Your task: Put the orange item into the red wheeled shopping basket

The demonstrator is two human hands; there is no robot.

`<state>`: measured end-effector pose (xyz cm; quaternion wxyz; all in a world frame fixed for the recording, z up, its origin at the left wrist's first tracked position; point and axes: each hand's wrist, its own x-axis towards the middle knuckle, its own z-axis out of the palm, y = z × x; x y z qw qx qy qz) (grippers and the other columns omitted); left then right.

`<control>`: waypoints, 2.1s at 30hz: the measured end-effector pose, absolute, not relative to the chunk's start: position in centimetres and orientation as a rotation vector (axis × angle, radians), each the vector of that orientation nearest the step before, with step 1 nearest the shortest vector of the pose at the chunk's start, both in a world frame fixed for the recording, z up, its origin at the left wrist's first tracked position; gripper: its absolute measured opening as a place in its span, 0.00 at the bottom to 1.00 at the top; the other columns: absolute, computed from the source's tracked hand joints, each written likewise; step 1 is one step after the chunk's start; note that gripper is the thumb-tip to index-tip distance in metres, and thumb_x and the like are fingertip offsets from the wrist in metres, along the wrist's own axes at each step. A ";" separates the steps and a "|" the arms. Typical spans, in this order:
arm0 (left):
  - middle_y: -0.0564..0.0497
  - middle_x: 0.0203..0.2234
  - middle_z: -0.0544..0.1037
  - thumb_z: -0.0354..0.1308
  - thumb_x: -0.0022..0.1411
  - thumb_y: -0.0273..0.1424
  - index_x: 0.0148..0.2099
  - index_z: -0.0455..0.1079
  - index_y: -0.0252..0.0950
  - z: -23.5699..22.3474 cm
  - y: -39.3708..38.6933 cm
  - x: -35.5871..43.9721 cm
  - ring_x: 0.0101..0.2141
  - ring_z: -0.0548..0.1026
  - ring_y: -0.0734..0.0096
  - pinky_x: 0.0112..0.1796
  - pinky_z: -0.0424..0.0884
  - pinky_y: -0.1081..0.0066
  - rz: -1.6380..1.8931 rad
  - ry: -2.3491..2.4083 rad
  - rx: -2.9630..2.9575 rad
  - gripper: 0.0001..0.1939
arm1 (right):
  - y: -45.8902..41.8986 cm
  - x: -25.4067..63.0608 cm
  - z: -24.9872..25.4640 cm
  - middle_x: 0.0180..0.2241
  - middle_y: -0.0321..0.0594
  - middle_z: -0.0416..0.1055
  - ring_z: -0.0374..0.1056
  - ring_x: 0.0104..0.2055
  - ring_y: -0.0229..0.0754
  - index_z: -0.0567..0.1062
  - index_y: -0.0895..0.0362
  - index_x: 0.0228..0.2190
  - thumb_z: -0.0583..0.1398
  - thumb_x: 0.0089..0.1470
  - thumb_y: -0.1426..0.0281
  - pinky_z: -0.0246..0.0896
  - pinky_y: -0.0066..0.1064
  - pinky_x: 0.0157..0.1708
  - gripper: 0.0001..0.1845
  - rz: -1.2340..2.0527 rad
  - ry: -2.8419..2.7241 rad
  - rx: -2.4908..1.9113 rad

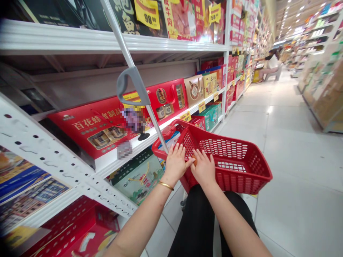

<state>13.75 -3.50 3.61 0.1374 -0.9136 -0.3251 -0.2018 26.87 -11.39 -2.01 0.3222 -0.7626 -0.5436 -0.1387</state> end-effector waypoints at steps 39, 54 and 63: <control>0.37 0.72 0.65 0.45 0.76 0.56 0.73 0.66 0.27 3.9 -3.3 13.2 0.75 0.56 0.49 0.75 0.47 0.48 -0.556 -0.816 -2.684 0.42 | -11.7 26.5 -1.2 0.67 0.40 0.71 0.66 0.68 0.59 0.73 0.46 0.66 0.51 0.74 0.58 0.47 0.62 0.71 0.25 -0.280 -1.438 -2.050; 0.37 0.73 0.65 0.41 0.76 0.59 0.73 0.66 0.26 4.5 -3.7 13.3 0.75 0.55 0.50 0.75 0.45 0.50 -0.450 -0.877 -2.681 0.45 | -10.9 25.6 -0.3 0.65 0.43 0.73 0.66 0.68 0.58 0.75 0.48 0.64 0.51 0.74 0.58 0.42 0.64 0.71 0.25 -0.233 -1.395 -2.069; 0.33 0.71 0.66 0.43 0.70 0.67 0.71 0.67 0.23 4.1 -3.7 13.5 0.75 0.56 0.48 0.75 0.44 0.51 -0.523 -0.904 -2.693 0.53 | -16.1 30.9 -2.9 0.65 0.44 0.73 0.65 0.68 0.62 0.76 0.49 0.63 0.49 0.74 0.55 0.31 0.75 0.70 0.27 -0.330 -1.170 -2.240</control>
